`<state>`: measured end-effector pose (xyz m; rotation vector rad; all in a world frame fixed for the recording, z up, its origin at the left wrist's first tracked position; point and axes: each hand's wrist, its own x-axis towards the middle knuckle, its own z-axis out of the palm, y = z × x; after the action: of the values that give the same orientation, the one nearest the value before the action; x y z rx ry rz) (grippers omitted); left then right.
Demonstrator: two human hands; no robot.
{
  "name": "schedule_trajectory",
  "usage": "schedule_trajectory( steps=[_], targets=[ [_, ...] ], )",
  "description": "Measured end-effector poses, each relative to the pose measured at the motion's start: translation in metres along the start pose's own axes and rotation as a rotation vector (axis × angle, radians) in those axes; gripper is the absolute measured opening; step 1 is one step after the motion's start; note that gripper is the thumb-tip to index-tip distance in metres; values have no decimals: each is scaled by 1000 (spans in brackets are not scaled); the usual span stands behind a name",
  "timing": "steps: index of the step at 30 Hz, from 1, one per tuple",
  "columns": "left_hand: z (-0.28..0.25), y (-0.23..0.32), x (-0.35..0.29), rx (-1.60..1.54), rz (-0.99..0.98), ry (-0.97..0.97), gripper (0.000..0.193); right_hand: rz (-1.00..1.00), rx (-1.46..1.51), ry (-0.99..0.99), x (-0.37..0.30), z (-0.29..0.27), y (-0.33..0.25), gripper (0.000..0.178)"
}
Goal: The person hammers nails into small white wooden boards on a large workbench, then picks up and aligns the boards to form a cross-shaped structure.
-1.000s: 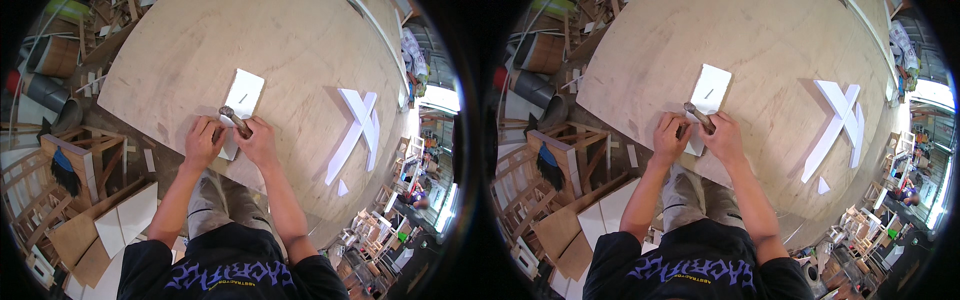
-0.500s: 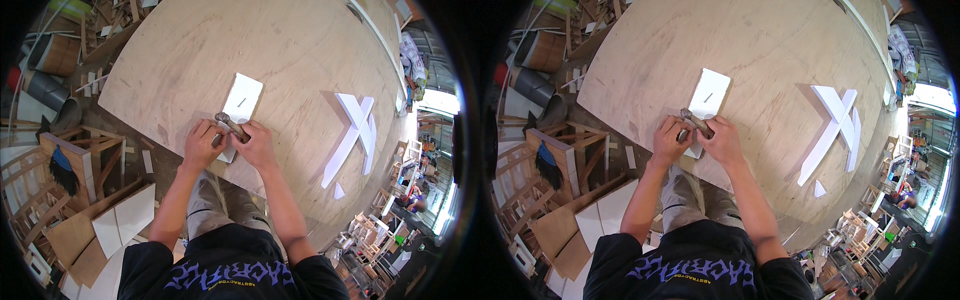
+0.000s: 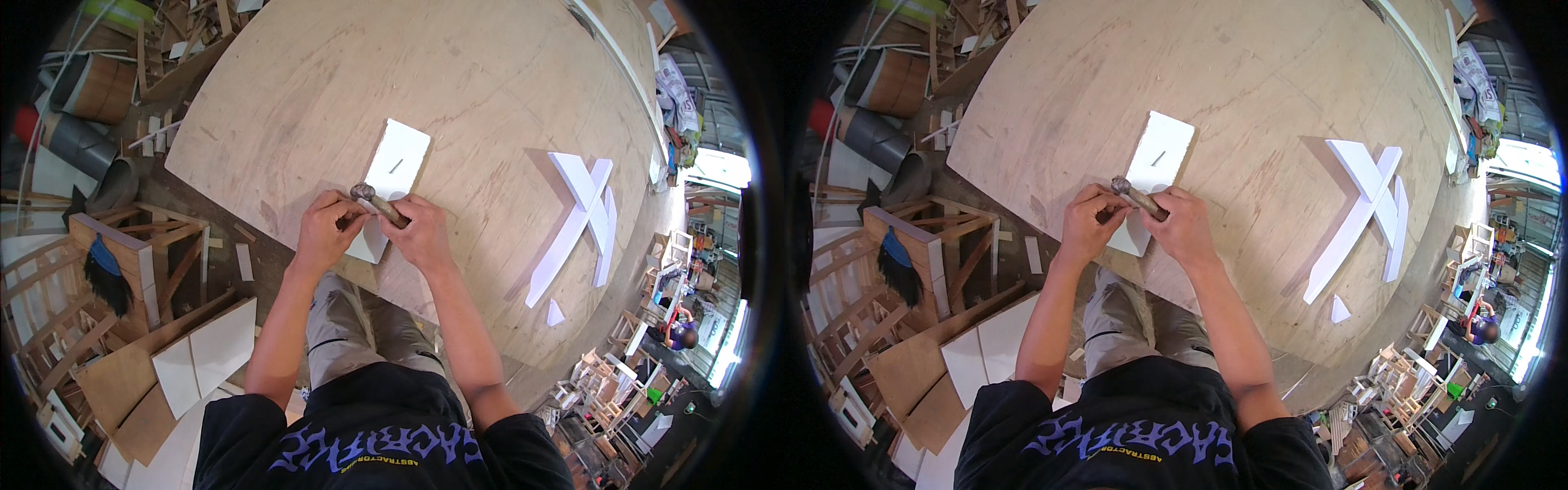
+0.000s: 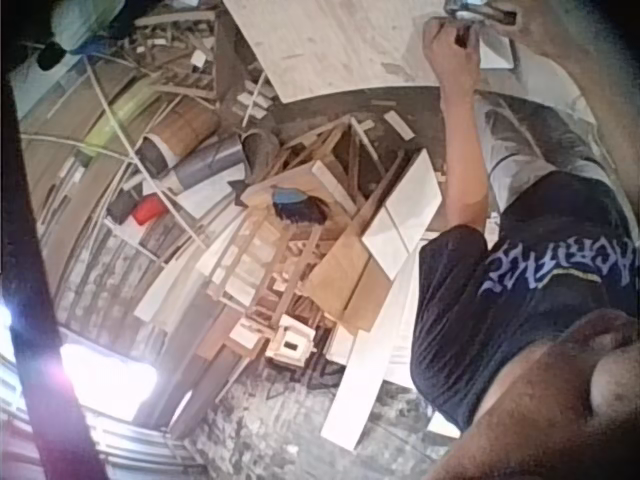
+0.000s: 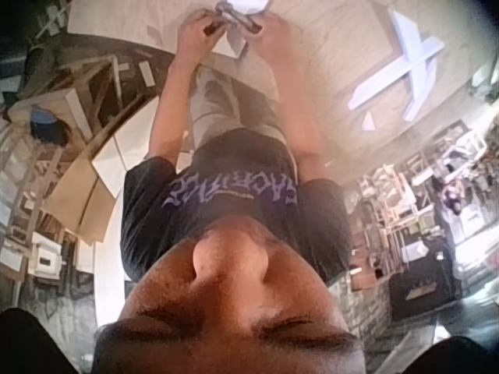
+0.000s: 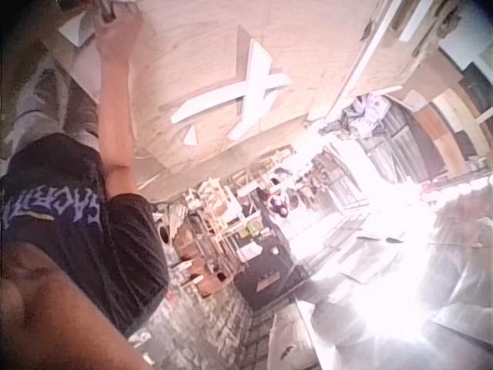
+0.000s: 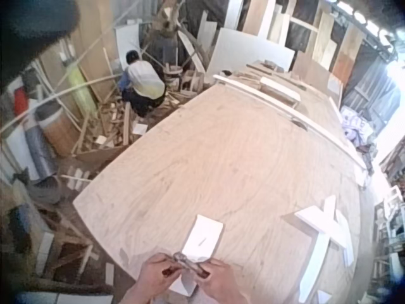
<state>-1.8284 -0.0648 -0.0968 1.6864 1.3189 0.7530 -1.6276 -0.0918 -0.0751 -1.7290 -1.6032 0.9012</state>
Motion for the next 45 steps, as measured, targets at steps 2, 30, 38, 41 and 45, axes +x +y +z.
schedule_trajectory(
  steps=[2,30,38,41,45],
  targets=[
    [1,1,1,26,-9,-7,17,-15,-14,7,-1,-1,-1,21],
    [9,0,-6,60,163,135,20,-42,-55,194,-78,7,-18,49],
    [10,0,-6,41,173,149,19,-61,-15,200,-75,9,-20,49],
    [10,0,-5,67,163,132,19,43,-32,119,-73,7,-21,48],
    [10,-1,-5,55,186,150,18,-57,-16,216,-75,8,-28,47]
  ],
)
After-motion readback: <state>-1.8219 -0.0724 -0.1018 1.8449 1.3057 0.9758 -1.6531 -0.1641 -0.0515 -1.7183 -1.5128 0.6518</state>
